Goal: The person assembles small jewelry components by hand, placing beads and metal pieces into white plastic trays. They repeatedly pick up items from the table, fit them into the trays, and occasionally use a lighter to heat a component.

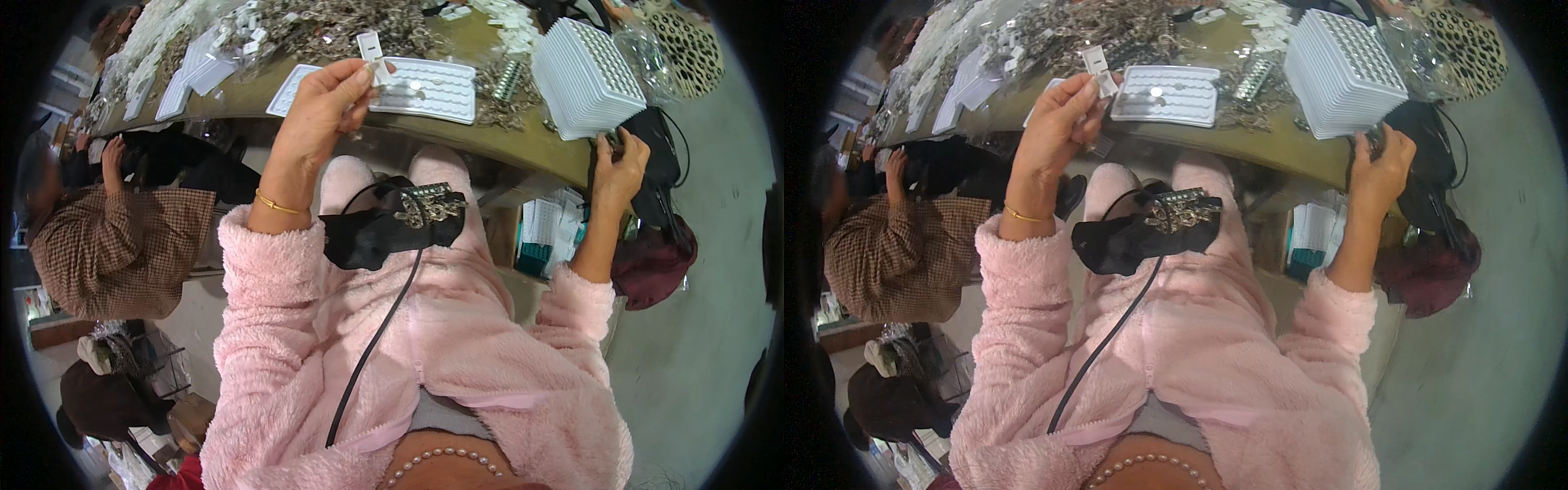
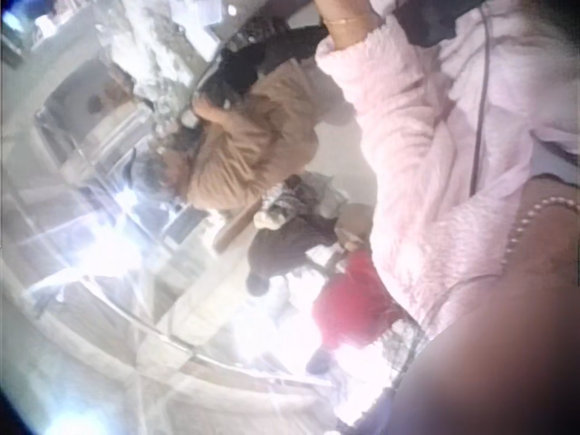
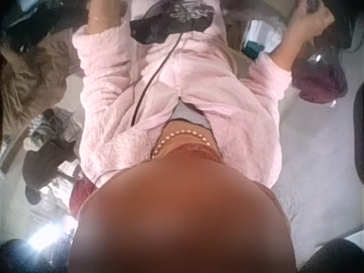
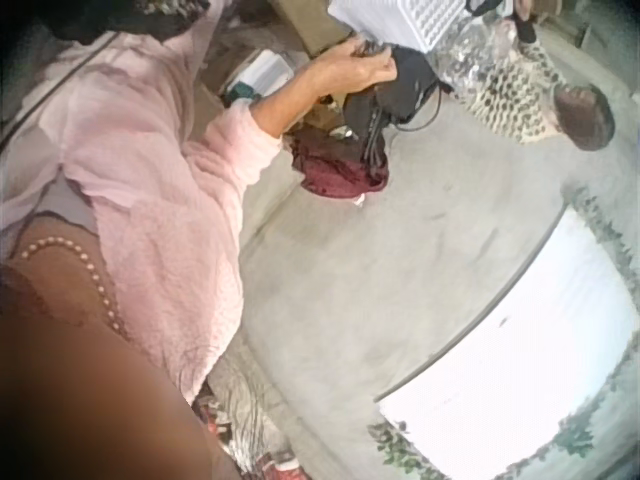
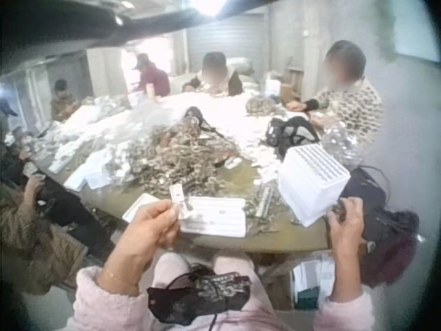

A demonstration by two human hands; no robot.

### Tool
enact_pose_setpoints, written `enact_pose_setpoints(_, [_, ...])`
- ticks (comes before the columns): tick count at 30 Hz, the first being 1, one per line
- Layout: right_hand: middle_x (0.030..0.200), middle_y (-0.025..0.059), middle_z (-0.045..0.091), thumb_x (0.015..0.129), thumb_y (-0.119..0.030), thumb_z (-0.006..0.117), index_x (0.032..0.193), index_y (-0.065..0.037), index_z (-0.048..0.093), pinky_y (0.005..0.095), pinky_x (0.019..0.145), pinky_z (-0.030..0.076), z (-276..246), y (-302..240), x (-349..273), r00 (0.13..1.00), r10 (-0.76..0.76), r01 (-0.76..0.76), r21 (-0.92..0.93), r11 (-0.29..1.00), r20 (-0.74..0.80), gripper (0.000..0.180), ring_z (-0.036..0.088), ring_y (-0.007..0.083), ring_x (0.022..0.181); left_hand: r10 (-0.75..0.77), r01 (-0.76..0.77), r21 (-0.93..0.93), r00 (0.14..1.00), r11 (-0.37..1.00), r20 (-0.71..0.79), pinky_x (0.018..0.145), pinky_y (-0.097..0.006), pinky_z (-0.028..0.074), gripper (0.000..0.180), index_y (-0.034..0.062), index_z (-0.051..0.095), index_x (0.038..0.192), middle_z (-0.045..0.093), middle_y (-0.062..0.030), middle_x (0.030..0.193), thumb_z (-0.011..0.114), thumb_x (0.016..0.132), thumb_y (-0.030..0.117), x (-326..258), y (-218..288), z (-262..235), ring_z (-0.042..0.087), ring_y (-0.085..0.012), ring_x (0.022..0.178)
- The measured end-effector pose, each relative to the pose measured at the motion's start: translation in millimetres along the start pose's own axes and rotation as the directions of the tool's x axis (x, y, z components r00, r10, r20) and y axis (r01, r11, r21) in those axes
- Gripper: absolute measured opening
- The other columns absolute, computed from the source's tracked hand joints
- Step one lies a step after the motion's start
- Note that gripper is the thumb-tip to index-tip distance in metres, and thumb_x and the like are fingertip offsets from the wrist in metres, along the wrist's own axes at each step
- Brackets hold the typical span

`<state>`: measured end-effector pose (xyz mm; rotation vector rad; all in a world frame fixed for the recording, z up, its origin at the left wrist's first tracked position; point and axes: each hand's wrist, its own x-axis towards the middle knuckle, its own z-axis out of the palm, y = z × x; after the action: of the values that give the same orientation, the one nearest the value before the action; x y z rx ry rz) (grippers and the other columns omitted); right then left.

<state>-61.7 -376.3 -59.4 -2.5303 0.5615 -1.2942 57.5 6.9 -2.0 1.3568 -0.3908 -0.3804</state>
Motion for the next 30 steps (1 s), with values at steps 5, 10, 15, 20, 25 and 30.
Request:
enact_pose_setpoints(5, [0.104, 0.0128, 0.062, 0.082, -0.012, 0.078, 0.106, 0.001, 0.069, 0.0348, 0.075, 0.052, -1.3, -2.2, -4.8, 0.990, -0.131, 0.130, -0.014, 0.991, -0.060, 0.029, 0.065, 0.0261, 0.086, 0.046, -0.008, -0.295, 0.992, 0.956, 0.120, 0.052, -0.019, 0.027, 0.035, -0.0018, 0.063, 0.122, 0.055, 0.0012, 0.079, 0.058, 0.100, 0.025, -27.2, -3.4, -5.1, 0.034, -0.0037, 0.053])
enact_pose_setpoints(10, [0.104, 0.0088, 0.065, 0.076, -0.012, 0.080, 0.099, -0.006, 0.073, 0.0412, 0.084, 0.046, -9.1, -4.7, -6.7, 0.968, -0.218, 0.199, -0.150, 0.968, -0.125, 0.025, 0.060, 0.0283, 0.095, 0.065, -0.032, -0.325, 0.994, 0.945, 0.092, 0.048, -0.018, 0.029, 0.029, -0.0053, 0.064, 0.118, 0.055, -0.0003, 0.079, 0.058, 0.100, 0.016, -38.2, -11.6, -2.4, 0.035, -0.0038, 0.052])
enact_pose_setpoints(15, [0.084, 0.0049, 0.066, 0.078, -0.015, 0.078, 0.087, -0.009, 0.072, 0.0387, 0.075, 0.046, -8.8, 3.5, -13.3, 0.970, -0.235, 0.220, -0.202, 0.954, -0.055, 0.012, 0.062, 0.0274, 0.083, -0.041, 0.073, -0.410, 0.996, 0.909, 0.085, 0.048, -0.018, 0.029, 0.027, -0.0056, 0.065, 0.115, 0.054, -0.0004, 0.076, 0.059, 0.099, 0.016, -57.4, -26.8, -1.7, 0.035, -0.0030, 0.051])
enact_pose_setpoints(20, [0.090, 0.0064, 0.066, 0.082, -0.014, 0.073, 0.090, -0.007, 0.070, 0.0395, 0.078, 0.044, -2.0, 1.3, -16.4, 0.975, -0.220, 0.221, -0.103, 0.970, 0.029, 0.011, 0.062, 0.0270, 0.088, -0.107, 0.133, -0.493, 0.991, 0.860, 0.081, 0.046, -0.018, 0.028, 0.027, -0.0050, 0.066, 0.113, 0.056, -0.0010, 0.076, 0.061, 0.098, 0.017, -76.5, -56.5, 4.5, 0.036, -0.0021, 0.051])
enact_pose_setpoints(25, [0.087, 0.0090, 0.068, 0.082, -0.007, 0.072, 0.091, -0.004, 0.070, 0.0384, 0.073, 0.047, -12.1, -34.6, -11.2, 0.950, -0.266, 0.270, 0.003, 0.963, -0.164, 0.010, 0.064, 0.0281, 0.082, -0.139, 0.140, -0.544, 0.989, 0.828, 0.044, 0.047, -0.018, 0.028, 0.026, -0.0043, 0.067, 0.111, 0.057, -0.0003, 0.074, 0.061, 0.099, 0.018, -87.8, -72.3, 2.6, 0.036, -0.0023, 0.052])
enact_pose_setpoints(30, [0.085, 0.0143, 0.069, 0.085, -0.006, 0.069, 0.091, -0.002, 0.071, 0.0392, 0.067, 0.051, 1.7, -91.4, -3.0, 0.958, -0.266, 0.212, 0.352, 0.911, 0.111, 0.008, 0.066, 0.0324, 0.074, -0.108, 0.120, -0.502, 0.993, 0.856, 0.052, 0.047, -0.018, 0.029, 0.025, -0.0040, 0.068, 0.110, 0.059, -0.0008, 0.075, 0.062, 0.098, 0.017, -89.0, -72.5, 7.7, 0.037, -0.0029, 0.053])
